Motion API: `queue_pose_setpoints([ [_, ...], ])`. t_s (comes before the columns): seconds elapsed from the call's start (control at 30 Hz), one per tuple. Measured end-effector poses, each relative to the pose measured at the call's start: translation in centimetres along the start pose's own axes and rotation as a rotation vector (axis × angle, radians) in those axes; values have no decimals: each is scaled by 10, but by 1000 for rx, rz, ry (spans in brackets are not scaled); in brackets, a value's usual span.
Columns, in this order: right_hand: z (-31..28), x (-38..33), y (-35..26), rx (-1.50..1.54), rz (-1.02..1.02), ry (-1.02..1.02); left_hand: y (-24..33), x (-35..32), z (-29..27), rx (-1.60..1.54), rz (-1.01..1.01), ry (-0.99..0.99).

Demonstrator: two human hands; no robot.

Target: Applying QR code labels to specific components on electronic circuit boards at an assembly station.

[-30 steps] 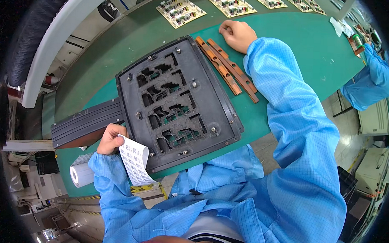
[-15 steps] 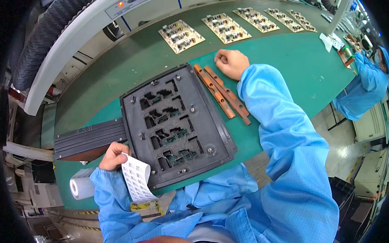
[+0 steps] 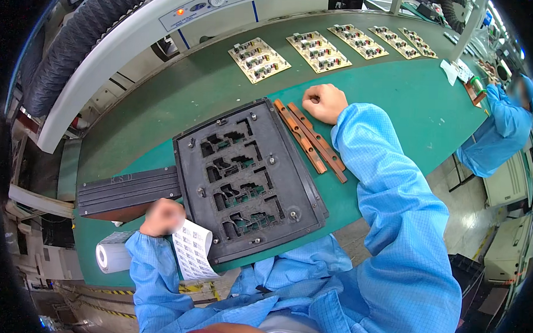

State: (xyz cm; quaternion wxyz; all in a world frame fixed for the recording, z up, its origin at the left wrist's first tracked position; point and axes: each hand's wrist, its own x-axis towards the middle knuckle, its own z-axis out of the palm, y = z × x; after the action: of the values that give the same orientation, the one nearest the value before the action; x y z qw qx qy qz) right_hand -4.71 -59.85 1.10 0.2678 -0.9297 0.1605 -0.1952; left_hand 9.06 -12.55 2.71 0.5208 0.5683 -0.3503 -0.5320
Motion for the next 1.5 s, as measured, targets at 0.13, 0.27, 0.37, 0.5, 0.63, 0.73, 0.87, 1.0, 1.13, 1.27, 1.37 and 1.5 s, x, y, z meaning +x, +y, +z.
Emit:
queue_pose_setpoints([
  [0.13,-1,-1,-5,-24,42,7,-1,0,0,-22,-9,-9],
  [0.27,3,0,-9,-48,66,20,-3,-4,-3,-25,-7,-17],
  [0.37,4,3,4,-12,63,44,2,1,4,21,-41,42],
  [0.5,3,3,0,5,80,19,1,1,2,49,-34,41],
  [0.63,4,4,2,4,71,46,1,1,3,44,-32,41],
  [0.73,5,4,4,22,57,68,0,1,2,41,-43,37],
  [0.87,6,4,6,25,39,93,-2,1,-1,-5,-14,-18],
  [1.0,7,4,2,70,50,122,-2,0,-1,-7,-18,-8],
  [1.13,5,4,3,86,41,90,-3,0,0,-26,-13,-7],
  [1.27,4,5,5,46,61,64,0,0,2,-18,-10,3],
  [1.37,5,5,5,18,60,58,-3,2,-1,-23,-15,-5],
  [1.5,7,5,5,67,18,85,-3,1,-1,-10,-14,-3],
])
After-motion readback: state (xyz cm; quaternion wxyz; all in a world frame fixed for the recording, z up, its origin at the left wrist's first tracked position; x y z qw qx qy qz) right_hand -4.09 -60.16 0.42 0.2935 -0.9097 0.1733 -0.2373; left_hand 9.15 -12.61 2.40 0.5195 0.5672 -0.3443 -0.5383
